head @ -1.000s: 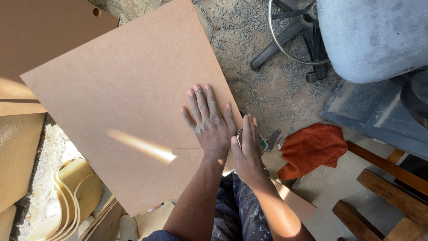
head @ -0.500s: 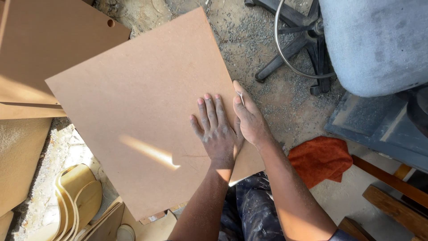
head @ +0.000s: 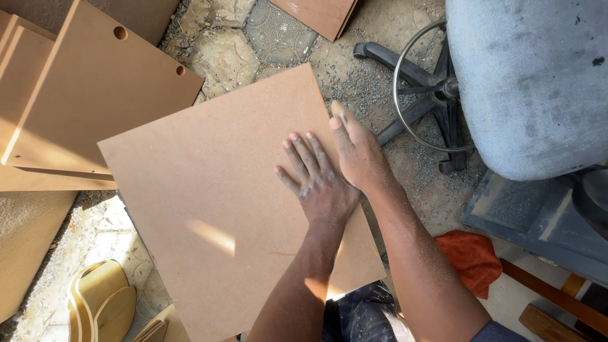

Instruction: The person sits on a low chair and sands a rectangular wooden board using a sanding block held in their right hand. They systematically rub the block along the edges and surface of the board, which rests on their lap, while other similar boards are stacked nearby on the ground.

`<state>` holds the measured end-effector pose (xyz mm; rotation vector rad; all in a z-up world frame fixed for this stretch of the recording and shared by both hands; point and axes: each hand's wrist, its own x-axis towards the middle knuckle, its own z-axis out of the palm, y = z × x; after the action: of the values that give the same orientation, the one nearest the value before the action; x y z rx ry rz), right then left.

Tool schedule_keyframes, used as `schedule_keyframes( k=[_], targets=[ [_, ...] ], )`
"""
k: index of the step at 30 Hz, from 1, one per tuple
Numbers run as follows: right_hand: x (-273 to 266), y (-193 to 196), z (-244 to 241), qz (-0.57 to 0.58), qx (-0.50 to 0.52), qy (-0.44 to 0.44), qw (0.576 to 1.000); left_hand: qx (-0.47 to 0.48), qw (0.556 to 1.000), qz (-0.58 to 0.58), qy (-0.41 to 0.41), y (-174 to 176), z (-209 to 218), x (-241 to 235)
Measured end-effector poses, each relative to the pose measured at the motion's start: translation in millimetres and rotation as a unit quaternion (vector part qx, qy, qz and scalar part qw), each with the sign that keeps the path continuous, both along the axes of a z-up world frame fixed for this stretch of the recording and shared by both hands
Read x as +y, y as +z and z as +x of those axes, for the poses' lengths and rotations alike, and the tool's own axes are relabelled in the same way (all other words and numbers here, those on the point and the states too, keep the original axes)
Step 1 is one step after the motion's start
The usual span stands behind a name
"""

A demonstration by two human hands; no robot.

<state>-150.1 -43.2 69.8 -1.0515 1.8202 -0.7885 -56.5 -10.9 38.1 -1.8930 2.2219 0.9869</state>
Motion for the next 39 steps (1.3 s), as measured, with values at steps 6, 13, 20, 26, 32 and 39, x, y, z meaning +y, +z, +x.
schedule_keyframes(
  k=[6, 13, 20, 26, 32, 39],
  targets=[
    [-31.9, -6.5, -8.8, -0.174, 0.176, 0.066, 0.967, -0.008, 1.0, 0.022, -0.017, 3.9, -4.3, 0.7],
    [-41.1, 23.2, -0.3, -0.155, 0.166, -0.022, 0.974, -0.028, 0.992, 0.066, -0.108, 13.3, 27.3, 4.9],
    [-95.1, -20.8, -18.7, -0.039, 0.138, 0.047, 0.989, 0.053, 0.999, -0.01, 0.004, 3.1, 45.2, -20.0],
    [-63.4, -27.5, -14.7, 0.019, 0.152, 0.092, 0.984, 0.094, 0.991, 0.002, 0.098, 2.6, 40.5, -32.5],
    [6.2, -30.2, -11.1, 0.023, 0.18, -0.027, 0.983, 0.075, 0.993, -0.087, 0.031, -14.4, 47.4, 0.9],
    [65.2, 1.4, 24.3, 0.091, 0.11, -0.17, 0.975, 0.096, 0.971, -0.217, -0.036, -29.4, 72.2, 15.4]
  ],
)
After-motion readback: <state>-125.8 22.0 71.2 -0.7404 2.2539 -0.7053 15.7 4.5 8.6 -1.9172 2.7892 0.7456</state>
